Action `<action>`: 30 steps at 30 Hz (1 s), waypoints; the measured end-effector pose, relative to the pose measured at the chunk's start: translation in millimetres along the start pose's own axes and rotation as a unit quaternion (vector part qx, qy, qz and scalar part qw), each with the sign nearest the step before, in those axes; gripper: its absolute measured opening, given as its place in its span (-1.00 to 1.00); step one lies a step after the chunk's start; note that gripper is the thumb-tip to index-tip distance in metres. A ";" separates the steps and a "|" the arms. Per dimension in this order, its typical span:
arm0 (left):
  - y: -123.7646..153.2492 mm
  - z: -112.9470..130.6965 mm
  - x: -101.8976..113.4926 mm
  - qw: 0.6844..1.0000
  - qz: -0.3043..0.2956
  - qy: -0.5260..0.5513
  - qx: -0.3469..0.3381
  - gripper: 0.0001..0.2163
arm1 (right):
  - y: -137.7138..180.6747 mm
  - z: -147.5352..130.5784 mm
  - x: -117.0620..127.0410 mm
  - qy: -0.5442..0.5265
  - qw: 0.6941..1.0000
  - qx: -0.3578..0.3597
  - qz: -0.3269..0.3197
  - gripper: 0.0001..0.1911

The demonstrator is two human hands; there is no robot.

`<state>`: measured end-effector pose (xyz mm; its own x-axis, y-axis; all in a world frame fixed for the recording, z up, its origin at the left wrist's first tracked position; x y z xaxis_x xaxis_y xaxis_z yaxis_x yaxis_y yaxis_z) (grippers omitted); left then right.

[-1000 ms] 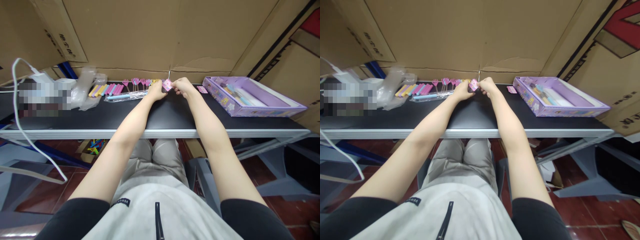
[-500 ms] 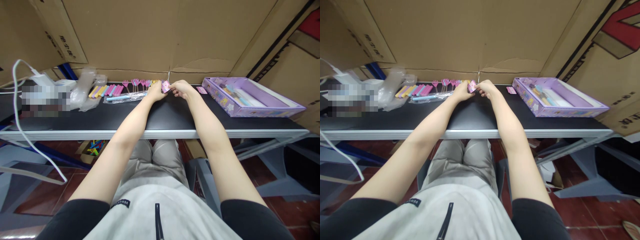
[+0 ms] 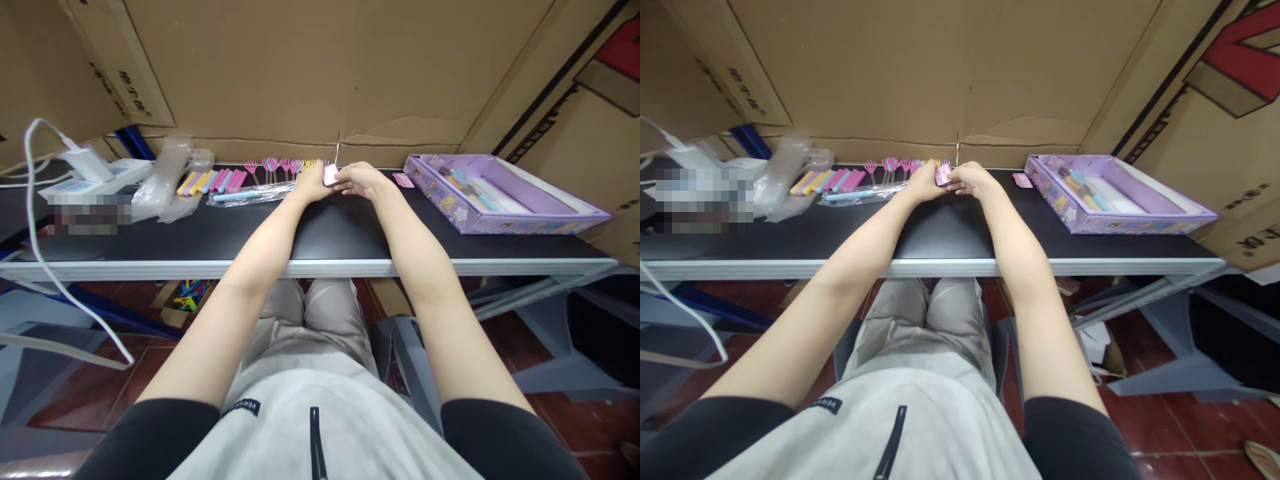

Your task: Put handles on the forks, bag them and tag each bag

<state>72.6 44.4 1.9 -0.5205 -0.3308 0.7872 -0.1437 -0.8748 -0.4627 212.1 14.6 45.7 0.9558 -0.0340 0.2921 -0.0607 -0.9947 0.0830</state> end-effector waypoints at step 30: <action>1.8 -1.7 0.3 1.000 -0.007 -0.028 0.009 -0.43 | -8.6 3.1 1.1 0.039 0.998 0.026 0.045 -0.72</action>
<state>70.8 43.4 0.6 -0.4706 -0.3366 0.8156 -0.1352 -0.8859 -0.4436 214.6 22.8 42.4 0.9218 -0.1178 0.3693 -0.1282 -0.9917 0.0037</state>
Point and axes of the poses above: each hand's wrist, its own y-axis away from the middle knuckle, its own x-axis out of the back of the hand, z = x × y, the point moved 2 cm from there along -y, towards the middle knuckle, and after that the axes turned 7 degrees about z, right-handed, at the moved point
